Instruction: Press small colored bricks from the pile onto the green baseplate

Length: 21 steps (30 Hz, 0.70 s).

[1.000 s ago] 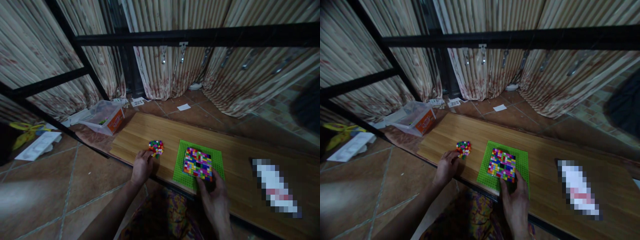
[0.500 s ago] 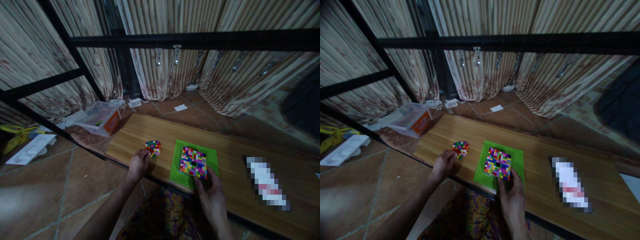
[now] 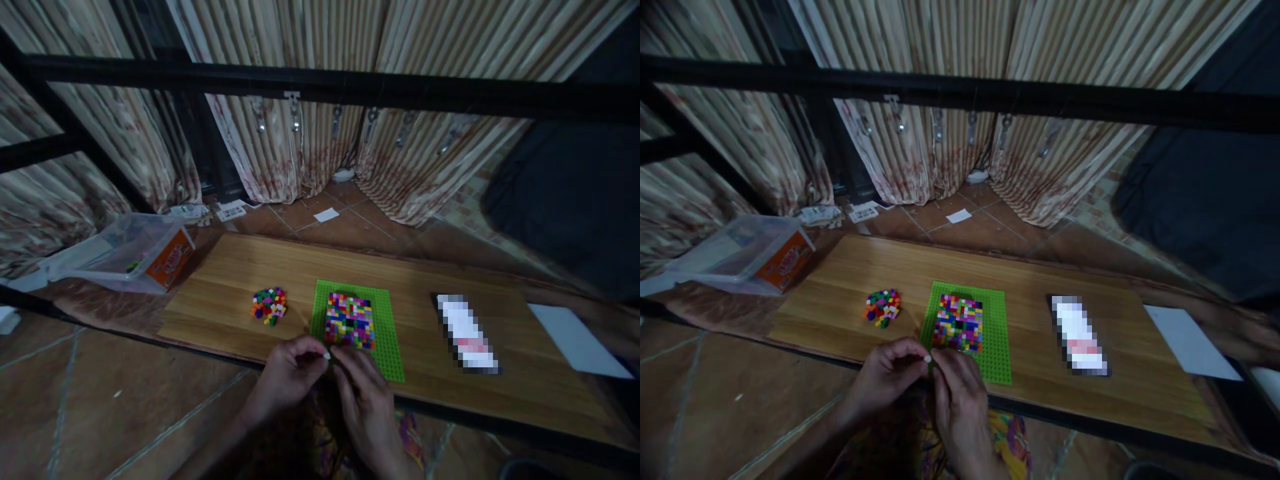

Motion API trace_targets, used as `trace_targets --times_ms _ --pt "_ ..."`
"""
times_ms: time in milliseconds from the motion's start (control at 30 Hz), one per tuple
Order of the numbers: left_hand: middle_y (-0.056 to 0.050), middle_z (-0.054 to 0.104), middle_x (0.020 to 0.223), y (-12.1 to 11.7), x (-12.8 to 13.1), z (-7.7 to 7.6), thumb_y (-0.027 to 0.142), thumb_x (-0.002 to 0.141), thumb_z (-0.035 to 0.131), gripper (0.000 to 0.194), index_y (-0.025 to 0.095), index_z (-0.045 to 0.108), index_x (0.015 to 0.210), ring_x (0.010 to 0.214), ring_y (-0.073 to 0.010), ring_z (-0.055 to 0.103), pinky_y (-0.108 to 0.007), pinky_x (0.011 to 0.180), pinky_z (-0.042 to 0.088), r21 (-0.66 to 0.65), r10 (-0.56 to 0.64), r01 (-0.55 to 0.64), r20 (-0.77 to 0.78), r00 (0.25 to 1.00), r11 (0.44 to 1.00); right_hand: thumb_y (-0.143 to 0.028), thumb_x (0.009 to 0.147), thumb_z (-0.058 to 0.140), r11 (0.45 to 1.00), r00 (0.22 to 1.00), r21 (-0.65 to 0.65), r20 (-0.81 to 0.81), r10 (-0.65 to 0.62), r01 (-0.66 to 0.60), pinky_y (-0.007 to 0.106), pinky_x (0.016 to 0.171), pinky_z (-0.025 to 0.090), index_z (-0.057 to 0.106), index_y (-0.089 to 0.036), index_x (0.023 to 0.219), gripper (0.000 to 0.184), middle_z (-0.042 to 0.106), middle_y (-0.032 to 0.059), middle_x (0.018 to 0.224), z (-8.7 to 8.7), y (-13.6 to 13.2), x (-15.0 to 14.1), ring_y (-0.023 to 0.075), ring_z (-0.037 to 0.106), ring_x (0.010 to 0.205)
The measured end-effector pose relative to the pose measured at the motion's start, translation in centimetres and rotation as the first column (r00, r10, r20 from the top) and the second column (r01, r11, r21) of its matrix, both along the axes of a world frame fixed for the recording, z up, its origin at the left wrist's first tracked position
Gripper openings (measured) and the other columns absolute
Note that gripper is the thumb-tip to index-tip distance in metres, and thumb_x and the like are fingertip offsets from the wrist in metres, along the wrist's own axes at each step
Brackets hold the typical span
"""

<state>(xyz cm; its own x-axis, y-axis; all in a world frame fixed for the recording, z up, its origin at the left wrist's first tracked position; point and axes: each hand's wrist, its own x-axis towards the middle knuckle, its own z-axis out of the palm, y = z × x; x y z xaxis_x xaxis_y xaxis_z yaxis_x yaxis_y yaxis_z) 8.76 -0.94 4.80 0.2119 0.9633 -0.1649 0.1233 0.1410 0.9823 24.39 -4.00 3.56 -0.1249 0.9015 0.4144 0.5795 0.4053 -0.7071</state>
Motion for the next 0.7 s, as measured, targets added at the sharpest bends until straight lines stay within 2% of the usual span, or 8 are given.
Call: trace_targets --times_ms 200,400,533,700 --pt "0.001 0.064 0.067 0.9 0.0 1.3 0.022 0.068 0.071 0.008 0.015 0.067 0.069 0.063 -0.0106 0.055 -0.021 0.061 0.045 -0.121 -0.034 0.046 0.104 0.994 0.992 -0.013 0.091 0.046 0.995 0.995 -0.044 -0.056 0.086 -0.088 0.033 0.077 0.053 0.059 -0.028 0.119 0.034 0.066 0.0057 0.101 1.0 0.3 0.3 0.0185 0.061 0.094" --pt "0.002 0.062 0.062 1.3 0.0 1.8 0.025 0.063 0.076 0.016 0.015 0.066 0.07 0.059 -0.0088 0.054 -0.02 0.06 0.043 -0.239 -0.045 0.098 0.218 0.975 0.966 -0.01 0.091 0.045 0.986 0.981 0.002 -0.096 0.167 -0.167 0.03 0.076 0.052 0.058 -0.03 0.122 0.038 0.067 0.0044 0.099 2.1 0.8 0.4 0.0168 0.061 0.091" --pt "0.003 0.061 0.059 1.4 0.0 1.9 0.026 0.061 0.078 0.02 0.014 0.065 0.069 0.056 -0.0078 0.053 -0.02 0.058 0.042 -0.279 -0.026 0.1 0.257 0.966 0.955 -0.013 0.091 0.048 0.984 0.977 -0.052 -0.143 0.16 -0.169 0.028 0.073 0.053 0.064 -0.027 0.111 0.028 0.068 0.0042 0.095 2.3 1.0 0.5 0.0157 0.063 0.086" --pt "0.003 0.06 0.06 1.4 0.1 2.1 0.029 0.061 0.078 0.022 0.015 0.064 0.069 0.055 -0.0078 0.052 -0.021 0.058 0.043 -0.265 0.008 0.07 0.282 0.96 0.962 -0.019 0.091 0.05 0.983 0.97 -0.104 -0.208 0.128 -0.152 0.027 0.073 0.054 0.068 -0.025 0.102 0.021 0.07 0.0037 0.092 2.4 1.4 0.6 0.0154 0.066 0.084"
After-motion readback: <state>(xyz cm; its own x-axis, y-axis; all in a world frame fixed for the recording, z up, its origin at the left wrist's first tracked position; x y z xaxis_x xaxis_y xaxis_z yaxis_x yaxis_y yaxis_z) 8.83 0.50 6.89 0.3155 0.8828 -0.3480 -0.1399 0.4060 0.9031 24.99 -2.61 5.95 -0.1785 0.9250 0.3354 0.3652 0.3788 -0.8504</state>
